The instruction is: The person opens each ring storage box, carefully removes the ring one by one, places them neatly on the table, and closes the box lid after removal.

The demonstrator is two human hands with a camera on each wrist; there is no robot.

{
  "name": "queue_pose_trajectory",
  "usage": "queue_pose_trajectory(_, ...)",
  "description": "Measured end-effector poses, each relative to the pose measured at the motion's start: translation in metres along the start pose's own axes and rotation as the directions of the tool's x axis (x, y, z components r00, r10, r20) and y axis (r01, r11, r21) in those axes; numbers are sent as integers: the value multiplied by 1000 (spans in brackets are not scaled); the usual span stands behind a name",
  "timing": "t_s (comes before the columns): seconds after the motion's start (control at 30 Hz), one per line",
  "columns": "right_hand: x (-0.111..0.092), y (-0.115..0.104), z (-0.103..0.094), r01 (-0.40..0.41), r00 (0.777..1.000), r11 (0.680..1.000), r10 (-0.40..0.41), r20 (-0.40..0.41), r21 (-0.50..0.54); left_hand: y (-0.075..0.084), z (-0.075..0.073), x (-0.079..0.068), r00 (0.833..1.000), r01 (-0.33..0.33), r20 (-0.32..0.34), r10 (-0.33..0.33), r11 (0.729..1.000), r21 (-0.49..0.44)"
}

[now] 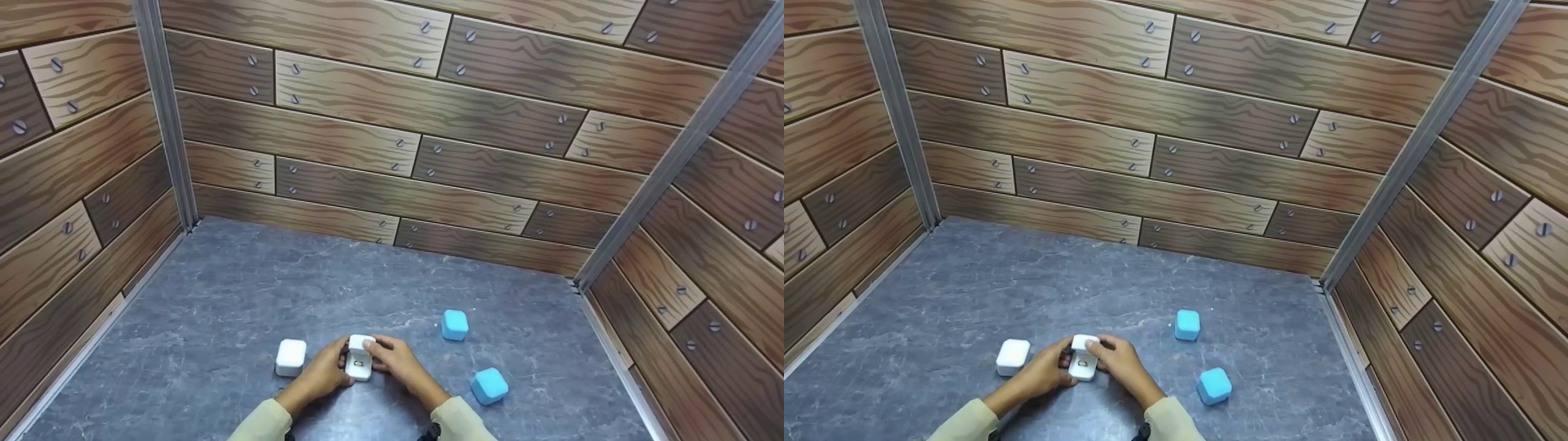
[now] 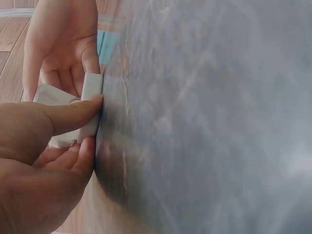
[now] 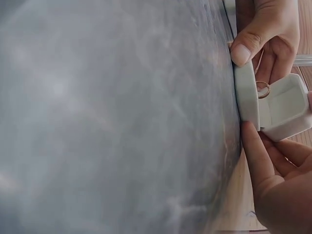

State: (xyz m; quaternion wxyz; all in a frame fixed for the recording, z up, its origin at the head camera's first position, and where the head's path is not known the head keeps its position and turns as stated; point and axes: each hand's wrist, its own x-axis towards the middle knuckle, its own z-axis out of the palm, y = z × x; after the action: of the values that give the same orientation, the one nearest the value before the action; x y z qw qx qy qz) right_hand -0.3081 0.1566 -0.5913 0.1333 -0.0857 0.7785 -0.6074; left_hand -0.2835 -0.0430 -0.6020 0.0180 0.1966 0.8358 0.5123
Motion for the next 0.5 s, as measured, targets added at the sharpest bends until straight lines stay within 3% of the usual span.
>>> queue_pose_trajectory(0.5, -8, 6, 4, 54, 994, 999, -53, -92, 2, 1, 1, 1, 1000, 12, 8, -12, 1000, -20)
